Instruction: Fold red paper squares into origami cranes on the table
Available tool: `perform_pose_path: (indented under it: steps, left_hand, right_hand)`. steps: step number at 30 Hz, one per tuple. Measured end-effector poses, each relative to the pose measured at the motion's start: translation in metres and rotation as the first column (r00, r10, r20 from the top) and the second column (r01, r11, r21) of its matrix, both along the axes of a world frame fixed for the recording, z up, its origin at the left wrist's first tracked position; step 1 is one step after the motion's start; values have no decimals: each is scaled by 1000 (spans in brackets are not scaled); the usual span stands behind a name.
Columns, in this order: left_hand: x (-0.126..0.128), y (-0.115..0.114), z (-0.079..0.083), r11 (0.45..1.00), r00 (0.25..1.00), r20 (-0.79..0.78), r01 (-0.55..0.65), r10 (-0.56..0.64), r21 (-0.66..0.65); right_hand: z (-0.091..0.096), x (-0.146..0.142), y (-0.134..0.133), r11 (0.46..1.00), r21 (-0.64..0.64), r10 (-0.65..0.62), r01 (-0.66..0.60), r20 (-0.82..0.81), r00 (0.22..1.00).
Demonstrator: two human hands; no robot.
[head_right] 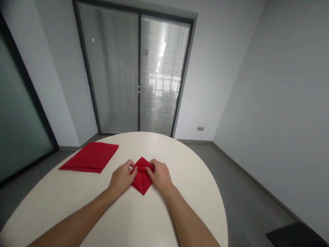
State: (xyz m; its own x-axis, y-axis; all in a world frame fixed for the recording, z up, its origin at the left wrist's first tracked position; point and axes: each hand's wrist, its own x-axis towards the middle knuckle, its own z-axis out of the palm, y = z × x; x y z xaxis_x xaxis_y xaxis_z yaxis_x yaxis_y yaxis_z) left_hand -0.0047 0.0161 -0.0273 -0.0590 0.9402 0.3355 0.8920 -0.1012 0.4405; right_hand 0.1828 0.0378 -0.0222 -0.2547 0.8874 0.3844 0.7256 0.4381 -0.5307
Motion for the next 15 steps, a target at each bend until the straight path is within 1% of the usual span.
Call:
perform_pose_path:
  steps: [6, 11, 15]
  left_hand:
    - [-1, 3, -2, 1000, 1000, 19, 4, -3, -15]
    - [-2, 4, -3, 999, 999, 17, 27, -27, -17]
    - [-2, 2, -1, 998, 997, 43, 68, -68, -7]
  right_hand:
    - [0, 1, 1, 999, -21, 40, -40, -24, 999]
    - [-1, 0, 2, 1000, -8, 25, -25, -30, 999]
    - [-1, -1, 3, 1000, -6, -7, 7, -20, 1000]
